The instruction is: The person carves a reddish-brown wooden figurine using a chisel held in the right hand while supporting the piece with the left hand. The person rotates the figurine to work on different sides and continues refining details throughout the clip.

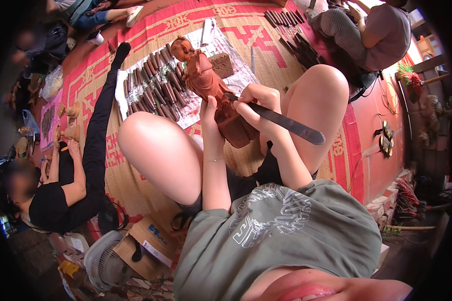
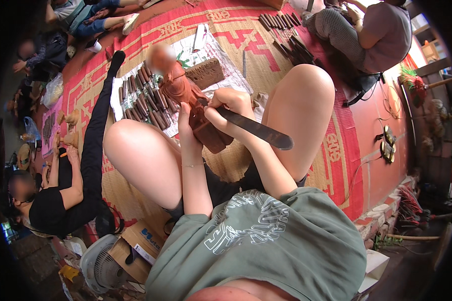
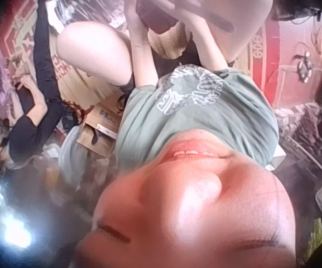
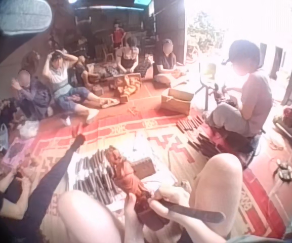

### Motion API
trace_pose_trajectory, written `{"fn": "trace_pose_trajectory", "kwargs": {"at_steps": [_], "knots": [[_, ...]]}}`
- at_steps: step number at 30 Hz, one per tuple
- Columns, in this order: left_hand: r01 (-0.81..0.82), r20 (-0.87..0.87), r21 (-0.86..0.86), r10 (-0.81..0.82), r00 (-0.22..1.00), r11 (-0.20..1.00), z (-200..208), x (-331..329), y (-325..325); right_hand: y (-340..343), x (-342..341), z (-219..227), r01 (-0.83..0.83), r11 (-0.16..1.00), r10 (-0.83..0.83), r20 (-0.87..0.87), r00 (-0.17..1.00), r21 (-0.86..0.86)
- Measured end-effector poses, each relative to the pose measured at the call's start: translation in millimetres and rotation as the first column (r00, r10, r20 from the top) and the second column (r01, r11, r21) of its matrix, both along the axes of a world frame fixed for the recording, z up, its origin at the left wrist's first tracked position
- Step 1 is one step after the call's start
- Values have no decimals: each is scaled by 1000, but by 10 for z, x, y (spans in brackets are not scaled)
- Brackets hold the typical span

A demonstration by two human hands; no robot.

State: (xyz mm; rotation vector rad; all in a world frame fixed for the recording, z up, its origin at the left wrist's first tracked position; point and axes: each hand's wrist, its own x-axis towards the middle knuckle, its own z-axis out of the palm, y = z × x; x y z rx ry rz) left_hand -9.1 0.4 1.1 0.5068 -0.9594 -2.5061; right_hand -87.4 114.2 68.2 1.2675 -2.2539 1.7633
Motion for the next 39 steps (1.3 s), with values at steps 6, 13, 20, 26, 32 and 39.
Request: {"fn": "trace_pose_trajectory", "kwargs": {"at_steps": [6,13,20,26,32,39], "knots": [[15,-30,-2,-15,999,1000,-24,-1,-15,-154,-18,-97,86,969,-51,151,987,-232],[-24,-43,10,25,999,1000,31,2,-2,9,-28,-93,-12,988,34,144,989,-153],[-38,-25,-40,37,999,998,116,40,-4,-36,-14,-26,18,999,-17,25,1000,-45],[-55,-52,-34,53,997,998,84,-28,18,-163,37,37,46,975,-17,136,991,-218],[-22,-52,-44,20,998,999,103,30,-14,-95,-10,-104,-16,964,78,225,971,-265],[-46,-63,-18,45,997,999,108,-14,12,-18,-63,-113,32,995,-17,150,989,-99]]}}
